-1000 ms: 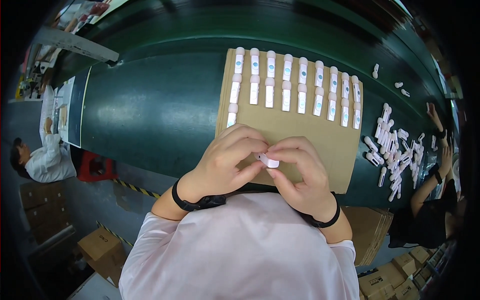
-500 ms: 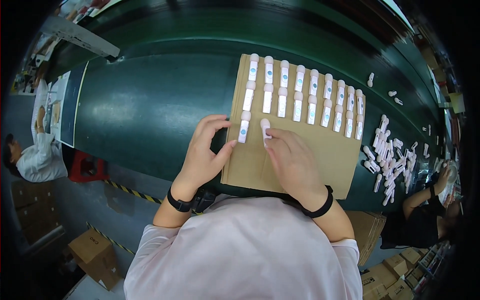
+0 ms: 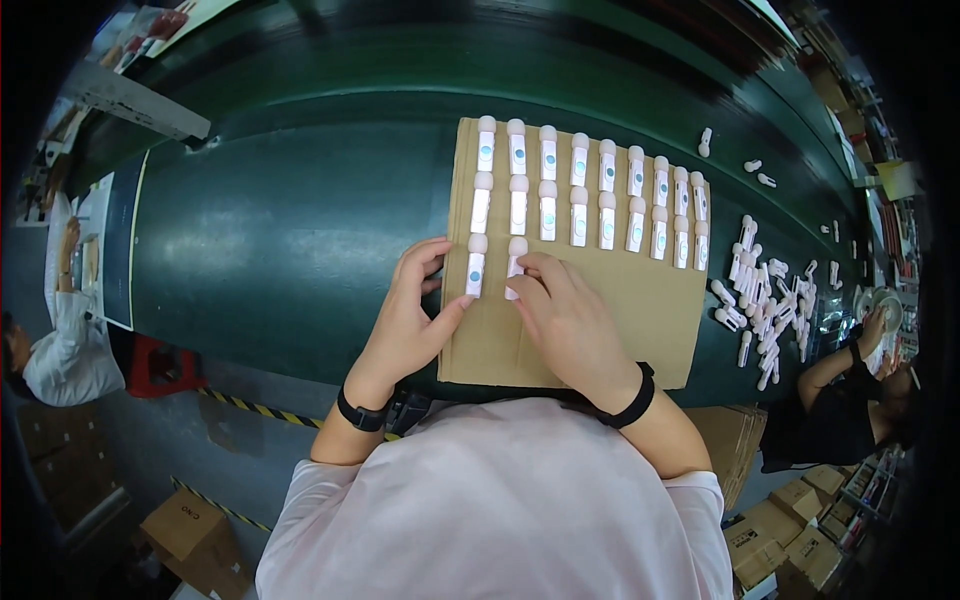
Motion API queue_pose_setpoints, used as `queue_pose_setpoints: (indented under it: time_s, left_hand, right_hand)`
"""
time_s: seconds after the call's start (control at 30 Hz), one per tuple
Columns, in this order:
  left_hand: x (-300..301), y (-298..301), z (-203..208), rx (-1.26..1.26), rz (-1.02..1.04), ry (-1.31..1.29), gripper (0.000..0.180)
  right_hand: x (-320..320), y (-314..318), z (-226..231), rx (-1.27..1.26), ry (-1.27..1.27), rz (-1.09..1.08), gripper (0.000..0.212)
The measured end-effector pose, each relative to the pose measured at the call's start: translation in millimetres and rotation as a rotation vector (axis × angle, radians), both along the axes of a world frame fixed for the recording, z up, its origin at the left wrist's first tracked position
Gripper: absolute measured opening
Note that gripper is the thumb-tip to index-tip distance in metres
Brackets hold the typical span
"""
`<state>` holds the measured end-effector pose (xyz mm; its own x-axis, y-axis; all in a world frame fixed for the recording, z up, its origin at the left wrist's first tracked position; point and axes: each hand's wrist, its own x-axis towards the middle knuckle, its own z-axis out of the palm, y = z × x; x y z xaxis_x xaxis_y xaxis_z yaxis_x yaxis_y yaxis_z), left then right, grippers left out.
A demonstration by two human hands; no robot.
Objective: The person picks up a white plastic component and a white plastic cap, presses them together, and aligns the assembled units in rows on a cardboard sheet.
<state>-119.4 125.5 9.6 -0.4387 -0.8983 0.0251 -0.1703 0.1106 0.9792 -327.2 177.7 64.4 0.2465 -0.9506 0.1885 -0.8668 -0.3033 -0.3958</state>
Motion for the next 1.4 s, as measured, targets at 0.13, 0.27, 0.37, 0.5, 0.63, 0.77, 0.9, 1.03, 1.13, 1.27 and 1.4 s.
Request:
queue_pose_setpoints:
  time_s: [0.13, 0.27, 0.37, 0.5, 0.63, 0.77, 0.9, 1.03, 1.13, 1.27, 1.4]
  left_hand:
    - [-3.5, 0.3, -0.4, 0.049, -0.017, 0.032, 0.062]
    - [-4.1, -1.3, 1.1, 0.059, -0.037, 0.057, 0.063]
    - [-0.8, -2.5, 1.2, 0.077, -0.04, 0.045, 0.063]
    - [3.1, -3.1, -3.4, 0.071, -0.027, 0.03, 0.063]
    - [0.7, -3.4, -2.3, 0.056, -0.011, -0.003, 0.063]
    - [2.4, -0.2, 2.5, -0.006, 0.039, -0.055, 0.061]
    - [4.8, 4.6, 18.6, -0.235, 0.161, -0.216, 0.056]
    - [5.6, 13.9, 42.3, -0.434, 0.275, -0.319, 0.05]
    - [4.3, 23.2, 58.8, -0.479, 0.272, -0.315, 0.046]
    - [-4.0, 26.1, 76.9, -0.513, 0.229, -0.339, 0.044]
    - [-13.0, 22.7, 89.4, -0.508, 0.147, -0.233, 0.043]
  right_hand:
    - [-2.9, 0.2, 4.1, 0.0, 0.001, -0.02, 0.026]
    - [-15.4, 9.3, 18.8, 0.036, -0.016, -0.04, 0.028]
    - [-38.1, 16.6, 37.4, 0.054, -0.077, -0.061, 0.029]
    - [-99.0, 15.9, 62.4, 0.039, 0.002, -0.156, 0.025]
    - [-187.0, -5.8, 68.5, 0.0, 0.08, -0.274, 0.024]
    - [-259.7, -61.5, 50.8, 0.011, 0.251, -0.296, 0.023]
    - [-294.7, -122.5, 22.4, -0.011, 0.39, -0.246, 0.025]
    - [-306.0, -165.9, -15.7, -0.034, 0.464, -0.178, 0.029]
    - [-306.8, -185.0, -27.1, -0.017, 0.473, -0.139, 0.029]
    - [-307.7, -175.1, -28.0, 0.067, 0.428, -0.185, 0.026]
    - [-281.3, -118.0, 15.7, 0.138, 0.203, -0.357, 0.022]
